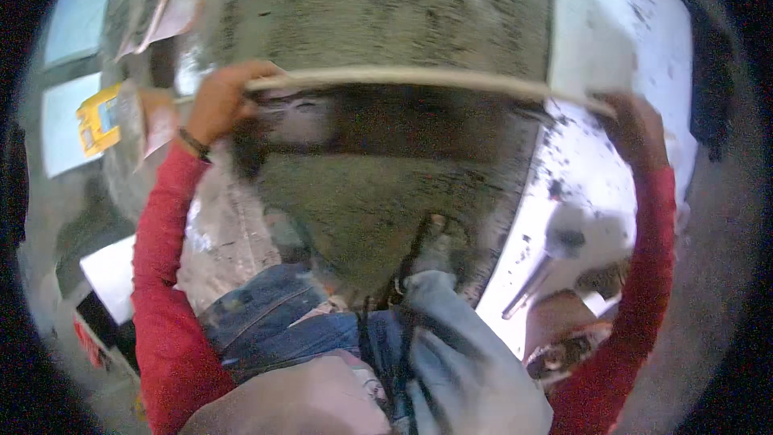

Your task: The person spreads mortar on the floor surface using a trowel, levels it with a wooden plank, and places a tile onto the prepared area. They pick up additional mortar from a bucket with the trowel and apply it to fill gaps before smoothing the surface.

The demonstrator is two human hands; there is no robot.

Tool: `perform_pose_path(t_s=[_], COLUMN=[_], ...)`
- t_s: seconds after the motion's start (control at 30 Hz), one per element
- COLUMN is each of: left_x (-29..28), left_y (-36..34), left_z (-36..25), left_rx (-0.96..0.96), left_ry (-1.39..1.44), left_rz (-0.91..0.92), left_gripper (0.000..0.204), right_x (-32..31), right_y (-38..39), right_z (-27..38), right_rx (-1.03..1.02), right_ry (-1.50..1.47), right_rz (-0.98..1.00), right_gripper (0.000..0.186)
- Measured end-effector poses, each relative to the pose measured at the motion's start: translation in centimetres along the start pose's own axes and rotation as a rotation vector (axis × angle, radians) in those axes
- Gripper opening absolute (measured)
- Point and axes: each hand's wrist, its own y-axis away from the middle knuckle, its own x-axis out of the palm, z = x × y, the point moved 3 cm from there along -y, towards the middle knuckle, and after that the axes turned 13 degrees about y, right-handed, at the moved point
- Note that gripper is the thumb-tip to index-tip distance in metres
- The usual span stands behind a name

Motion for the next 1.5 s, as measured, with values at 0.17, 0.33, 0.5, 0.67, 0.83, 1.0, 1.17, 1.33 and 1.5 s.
perform_pose_path(t_s=[0.17, 0.33, 0.5, 0.67, 0.83, 1.0, 1.17, 1.33, 1.5], left_x=[-3.7, -5.3, -4.9, -4.8, -4.7, -4.5, -4.7, -4.7, -4.9], left_y=[-5.1, -5.8, -4.4, -3.9, -4.7, -6.6, -9.5, -13.5, -17.7], left_z=[0.4, 2.5, 4.4, 4.8, 4.0, 3.7, 3.9, 6.2, 6.8], left_rx=[0.075, 0.031, -0.014, 0.001, 0.005, -0.075, 0.079, 0.087, 0.054], left_ry=[-0.065, -0.158, -0.169, -0.171, -0.185, -0.234, -0.125, -0.242, -0.205], left_rz=[-0.121, -0.248, -0.287, -0.302, -0.288, -0.217, -0.248, -0.238, -0.113], left_gripper=[0.046, 0.044, 0.044, 0.044, 0.045, 0.041, 0.045, 0.05, 0.049], right_x=[-2.6, 2.3, 7.3, 7.8, 8.4, 1.7, -4.6, -0.4, -0.4], right_y=[-5.3, 0.2, 9.0, 9.8, 7.7, 1.6, -8.0, -16.6, -17.1], right_z=[-2.0, -4.4, -5.6, -6.3, -11.4, -10.8, -2.7, -4.4, -5.3], right_rx=[0.179, 0.274, 0.334, 0.26, 0.269, 0.414, -0.072, -0.034, 0.026], right_ry=[0.561, -0.039, -0.049, 0.066, -0.05, 0.355, 0.265, 0.045, -0.013], right_rz=[-0.489, -0.346, -0.177, -0.154, -0.217, -0.854, -0.488, 0.021, 0.079], right_gripper=[0.04, 0.018, 0.022, 0.025, 0.022, 0.049, 0.062, 0.038, 0.03])
